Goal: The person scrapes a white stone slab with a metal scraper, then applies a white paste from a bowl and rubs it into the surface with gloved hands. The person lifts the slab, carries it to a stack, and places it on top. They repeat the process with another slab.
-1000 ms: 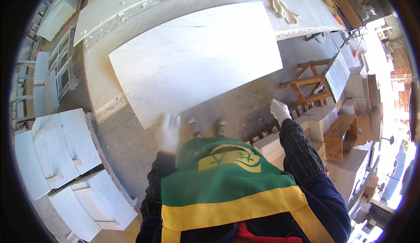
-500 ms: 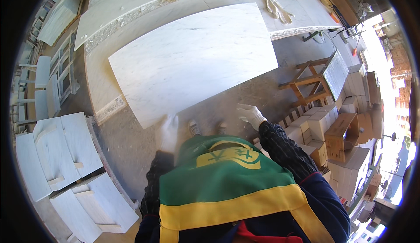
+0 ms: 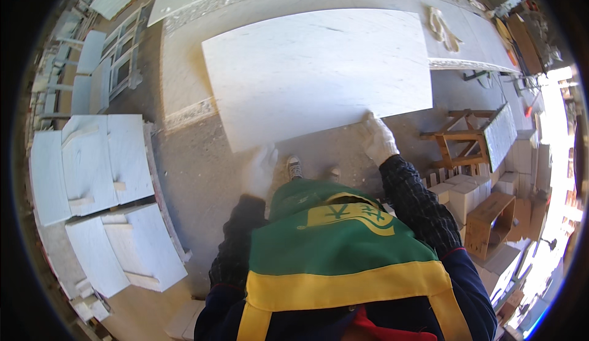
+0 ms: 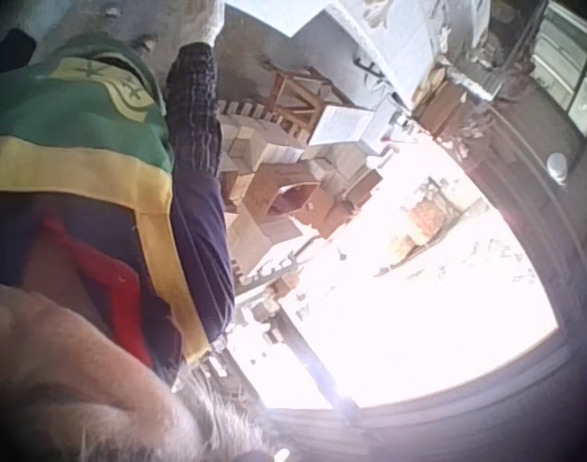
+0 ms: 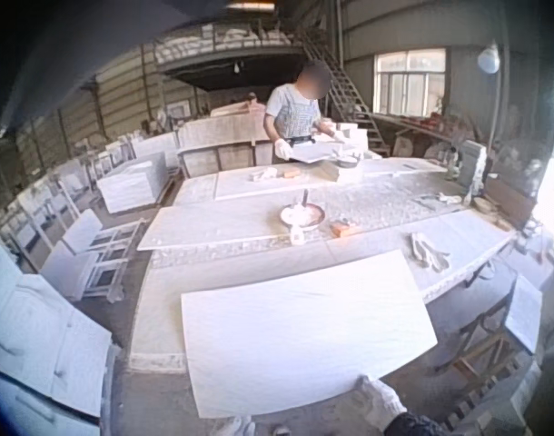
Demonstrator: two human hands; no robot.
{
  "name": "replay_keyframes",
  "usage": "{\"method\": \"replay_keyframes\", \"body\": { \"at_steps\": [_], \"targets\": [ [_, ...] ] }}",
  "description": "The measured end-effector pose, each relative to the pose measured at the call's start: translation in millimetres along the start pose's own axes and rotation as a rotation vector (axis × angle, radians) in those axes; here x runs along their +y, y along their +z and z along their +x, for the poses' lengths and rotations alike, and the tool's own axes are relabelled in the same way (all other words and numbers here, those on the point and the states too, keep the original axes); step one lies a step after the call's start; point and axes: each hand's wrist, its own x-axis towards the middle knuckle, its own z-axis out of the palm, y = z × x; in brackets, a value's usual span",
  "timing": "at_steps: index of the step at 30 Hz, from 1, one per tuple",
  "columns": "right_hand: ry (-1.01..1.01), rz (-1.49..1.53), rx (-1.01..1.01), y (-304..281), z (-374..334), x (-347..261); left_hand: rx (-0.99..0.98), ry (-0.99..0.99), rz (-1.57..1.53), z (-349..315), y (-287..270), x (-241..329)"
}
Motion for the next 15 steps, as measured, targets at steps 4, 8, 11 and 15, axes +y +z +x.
{"method": "replay_keyframes", "body": {
  "at_steps": [4,8,11,15],
  "targets": [
    [0.003,-0.044,-0.049,-8.0,9.0,-0.4,0.133,0.3,0.363,-5.0,-57.7,1.3],
    [0.019,-0.084,-0.034,-6.9,6.9,-5.0,0.345,0.192,0.062,-26.8,-105.8,15.0],
    [0.039,-0.084,-0.061,-8.0,7.8,-6.9,0.419,0.107,-0.175,-38.9,-103.6,26.7],
    [0.044,-0.071,-0.074,-10.7,12.1,-7.3,0.203,0.236,0.075,-36.7,-53.6,38.9]
  ]
}}
